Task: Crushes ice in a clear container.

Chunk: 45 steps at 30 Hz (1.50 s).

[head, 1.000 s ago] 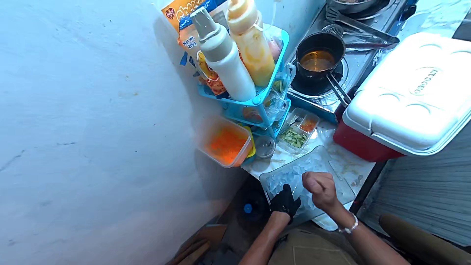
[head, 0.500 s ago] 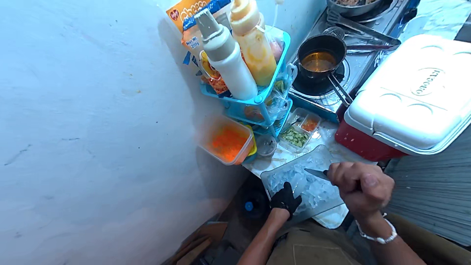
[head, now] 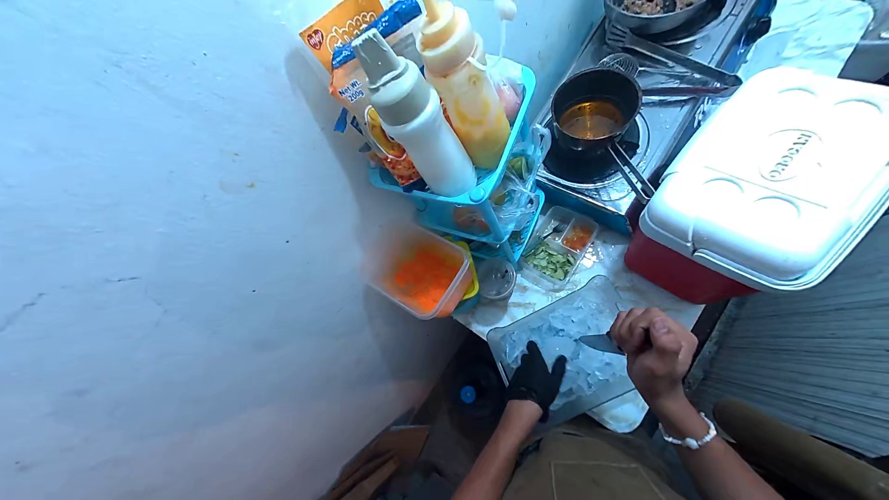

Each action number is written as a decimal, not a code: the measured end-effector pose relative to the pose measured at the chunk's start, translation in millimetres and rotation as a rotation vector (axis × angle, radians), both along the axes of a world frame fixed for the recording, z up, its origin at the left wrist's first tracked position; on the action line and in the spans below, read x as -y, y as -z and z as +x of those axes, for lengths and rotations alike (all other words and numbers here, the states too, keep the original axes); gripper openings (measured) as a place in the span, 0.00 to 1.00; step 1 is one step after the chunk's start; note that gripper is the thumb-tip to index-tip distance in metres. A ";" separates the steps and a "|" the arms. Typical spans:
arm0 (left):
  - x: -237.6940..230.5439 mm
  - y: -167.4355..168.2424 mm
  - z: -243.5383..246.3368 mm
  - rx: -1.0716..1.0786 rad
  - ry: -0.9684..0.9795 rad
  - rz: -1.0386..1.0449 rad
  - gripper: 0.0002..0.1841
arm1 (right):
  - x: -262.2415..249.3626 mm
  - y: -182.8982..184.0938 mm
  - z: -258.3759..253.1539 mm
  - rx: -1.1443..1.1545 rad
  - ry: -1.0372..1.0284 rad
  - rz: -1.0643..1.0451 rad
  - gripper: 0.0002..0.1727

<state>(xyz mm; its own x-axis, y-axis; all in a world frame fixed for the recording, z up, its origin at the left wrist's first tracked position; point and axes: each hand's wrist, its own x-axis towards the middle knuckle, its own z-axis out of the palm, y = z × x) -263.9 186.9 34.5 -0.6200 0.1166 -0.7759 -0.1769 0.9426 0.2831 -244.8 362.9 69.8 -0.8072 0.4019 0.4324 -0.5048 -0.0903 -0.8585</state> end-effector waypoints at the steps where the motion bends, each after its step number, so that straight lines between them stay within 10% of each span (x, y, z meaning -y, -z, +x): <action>1: -5.4 8.2 9.0 -0.069 0.073 -0.065 0.51 | -0.8 4.3 1.1 0.014 0.000 -0.002 0.29; 12: 14.9 14.6 0.9 -0.059 0.064 0.013 0.51 | -1.2 0.3 4.4 0.007 -0.095 0.001 0.30; 17: 9.8 18.6 6.3 -0.057 0.176 -0.083 0.43 | -5.3 -69.5 5.1 -0.121 -0.115 0.071 0.30; 22: 11.6 -4.5 10.3 -0.041 0.150 -0.029 0.36 | 36.4 22.1 -17.0 -0.092 -0.074 0.271 0.34; 27: 9.4 14.4 -4.2 -0.059 0.161 -0.046 0.39 | 8.4 -53.9 -9.1 -0.183 -0.124 0.150 0.30; 32: 9.4 11.9 -6.7 -0.036 0.186 -0.034 0.39 | 35.4 21.8 -20.4 -0.071 -0.131 0.167 0.33; 37: 10.0 11.9 -5.7 -0.017 0.160 -0.029 0.40 | 13.5 -62.9 -5.6 -0.161 -0.127 0.113 0.30; 41: 11.2 13.4 -3.9 -0.018 0.131 -0.033 0.40 | 36.5 -2.2 -16.5 -0.095 -0.135 0.066 0.32; 45: 13.2 14.2 -5.5 -0.027 0.138 -0.029 0.39 | 13.7 -49.7 -14.8 -0.125 -0.152 0.124 0.32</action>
